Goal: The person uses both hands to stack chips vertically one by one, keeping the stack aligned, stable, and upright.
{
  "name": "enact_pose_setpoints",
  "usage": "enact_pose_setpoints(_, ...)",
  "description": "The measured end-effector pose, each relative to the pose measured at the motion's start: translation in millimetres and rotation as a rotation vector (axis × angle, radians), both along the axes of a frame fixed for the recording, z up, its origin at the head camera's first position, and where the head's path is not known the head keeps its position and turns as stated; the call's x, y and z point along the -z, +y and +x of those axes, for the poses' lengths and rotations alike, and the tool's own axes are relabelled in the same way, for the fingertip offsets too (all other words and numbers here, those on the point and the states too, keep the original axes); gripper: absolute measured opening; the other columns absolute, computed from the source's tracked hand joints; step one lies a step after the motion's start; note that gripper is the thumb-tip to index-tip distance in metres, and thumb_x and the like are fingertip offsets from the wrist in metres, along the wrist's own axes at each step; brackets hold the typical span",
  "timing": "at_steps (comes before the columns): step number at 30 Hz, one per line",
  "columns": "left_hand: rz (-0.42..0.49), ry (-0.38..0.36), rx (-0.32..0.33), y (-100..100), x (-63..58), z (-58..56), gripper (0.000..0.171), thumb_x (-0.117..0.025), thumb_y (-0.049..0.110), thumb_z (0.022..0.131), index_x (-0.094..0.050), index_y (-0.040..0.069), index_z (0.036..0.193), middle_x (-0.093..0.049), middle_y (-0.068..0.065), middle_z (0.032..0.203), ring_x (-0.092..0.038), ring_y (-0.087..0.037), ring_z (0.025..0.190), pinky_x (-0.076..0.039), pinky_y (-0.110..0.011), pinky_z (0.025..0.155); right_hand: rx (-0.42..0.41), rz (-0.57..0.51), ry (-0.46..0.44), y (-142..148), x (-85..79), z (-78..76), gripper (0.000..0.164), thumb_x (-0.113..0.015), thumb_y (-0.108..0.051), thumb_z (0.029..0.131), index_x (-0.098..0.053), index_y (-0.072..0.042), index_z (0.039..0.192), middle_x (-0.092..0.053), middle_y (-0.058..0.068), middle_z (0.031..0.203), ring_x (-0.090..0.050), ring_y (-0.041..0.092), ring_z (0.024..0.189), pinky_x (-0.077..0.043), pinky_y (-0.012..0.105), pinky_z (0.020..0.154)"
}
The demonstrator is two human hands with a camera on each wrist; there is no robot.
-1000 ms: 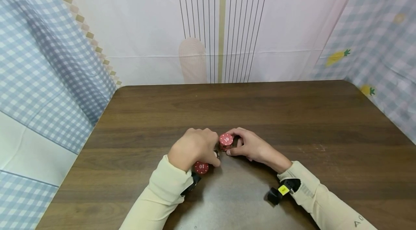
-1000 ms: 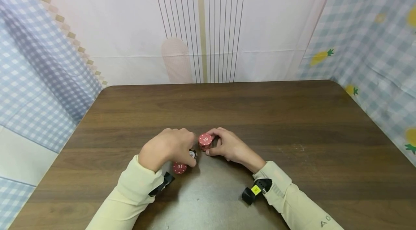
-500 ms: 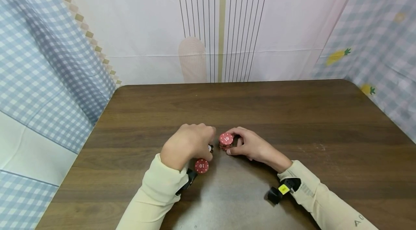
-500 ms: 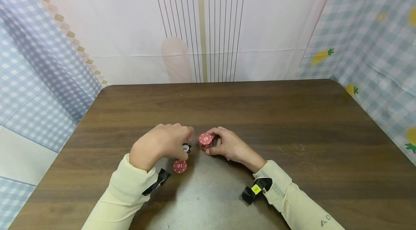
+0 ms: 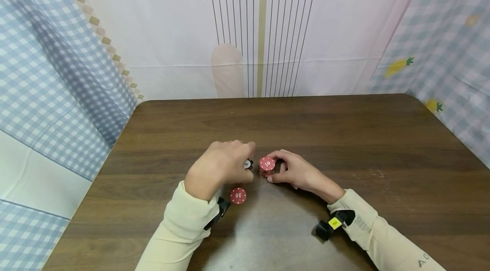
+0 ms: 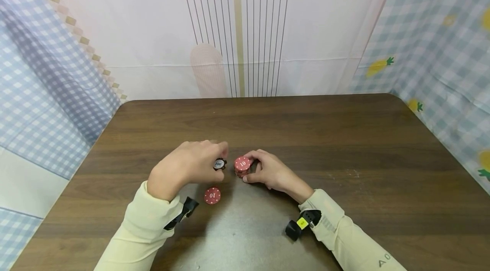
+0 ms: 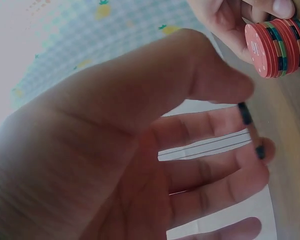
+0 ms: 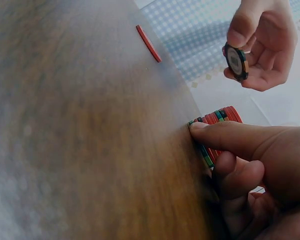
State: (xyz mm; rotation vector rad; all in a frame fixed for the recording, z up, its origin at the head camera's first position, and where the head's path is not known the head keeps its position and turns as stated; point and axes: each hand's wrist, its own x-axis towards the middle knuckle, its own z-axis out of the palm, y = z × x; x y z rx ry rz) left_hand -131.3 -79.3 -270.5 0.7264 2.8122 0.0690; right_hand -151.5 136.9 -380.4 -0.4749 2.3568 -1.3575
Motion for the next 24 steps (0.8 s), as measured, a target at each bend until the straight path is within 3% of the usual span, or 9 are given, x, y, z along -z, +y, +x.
enact_pose_setpoints(13, 0.031, 0.225, 0.075, 6.7, 3.5, -0.6, 0.023, -0.07, 0.029, 0.079, -0.06, 0.022, 0.099, -0.059, 0.007, 0.094, -0.06, -0.017, 0.089, -0.047, -0.04, 0.076, 0.001, -0.01, 0.001, 0.9, 0.6, 0.0, 0.047, -0.083, -0.016, 0.08, -0.064, -0.017, 0.122, -0.055, 0.012, 0.096, -0.046, 0.014, 0.049, -0.041, 0.03, 0.038)
enact_pose_setpoints(24, 0.055, 0.379, 0.129, 12.7, 19.6, -8.4, 0.023, -0.068, 0.022, 0.079, -0.066, 0.018, 0.102, -0.059, 0.004, 0.099, -0.057, -0.018, 0.091, -0.048, -0.038, 0.079, -0.001, -0.018, 0.004, 0.0, 0.0, 0.5, 0.046, -0.083, -0.015, 0.08, -0.064, -0.017, 0.122, -0.055, 0.011, 0.096, -0.047, 0.014, 0.049, -0.041, 0.029, 0.037)
